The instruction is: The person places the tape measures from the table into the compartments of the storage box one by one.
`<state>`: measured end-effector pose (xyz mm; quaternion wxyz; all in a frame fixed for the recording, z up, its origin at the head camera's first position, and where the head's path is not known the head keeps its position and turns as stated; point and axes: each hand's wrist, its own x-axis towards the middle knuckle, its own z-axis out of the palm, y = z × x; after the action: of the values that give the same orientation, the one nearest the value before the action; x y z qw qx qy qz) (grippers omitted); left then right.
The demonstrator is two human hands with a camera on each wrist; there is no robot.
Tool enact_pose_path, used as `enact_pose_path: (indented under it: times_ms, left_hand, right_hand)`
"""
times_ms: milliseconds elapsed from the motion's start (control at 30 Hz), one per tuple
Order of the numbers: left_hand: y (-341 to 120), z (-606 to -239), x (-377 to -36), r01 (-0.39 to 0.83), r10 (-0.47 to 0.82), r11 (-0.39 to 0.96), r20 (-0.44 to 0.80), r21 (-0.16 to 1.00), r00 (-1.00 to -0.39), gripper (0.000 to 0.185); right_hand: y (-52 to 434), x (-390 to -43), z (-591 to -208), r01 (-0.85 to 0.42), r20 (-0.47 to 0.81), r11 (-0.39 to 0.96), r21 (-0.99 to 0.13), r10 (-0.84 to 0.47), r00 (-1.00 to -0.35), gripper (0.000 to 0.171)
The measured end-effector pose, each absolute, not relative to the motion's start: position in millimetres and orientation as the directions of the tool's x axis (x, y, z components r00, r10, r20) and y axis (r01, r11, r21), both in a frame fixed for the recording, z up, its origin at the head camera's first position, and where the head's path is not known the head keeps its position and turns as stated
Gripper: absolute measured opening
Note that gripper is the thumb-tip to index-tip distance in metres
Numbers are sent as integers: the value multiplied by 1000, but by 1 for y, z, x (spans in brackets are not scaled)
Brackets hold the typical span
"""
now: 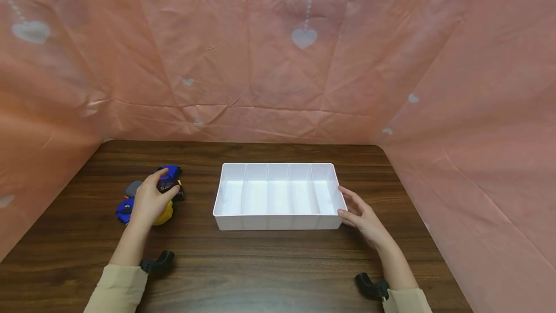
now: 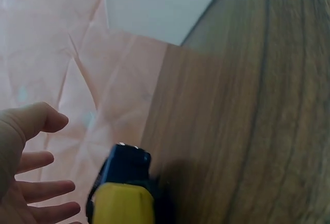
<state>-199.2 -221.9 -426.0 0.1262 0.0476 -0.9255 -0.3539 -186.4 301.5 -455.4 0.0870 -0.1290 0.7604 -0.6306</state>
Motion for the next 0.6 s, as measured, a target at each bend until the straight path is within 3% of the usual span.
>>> enact_pose_path:
  times_ms: [600]
  left_hand:
    - [-228, -450, -209, -94, -253, 746, 149, 659, -956, 78]
  right_hand:
    - [302, -188, -457, -85, 31, 168, -982, -301, -953, 60]
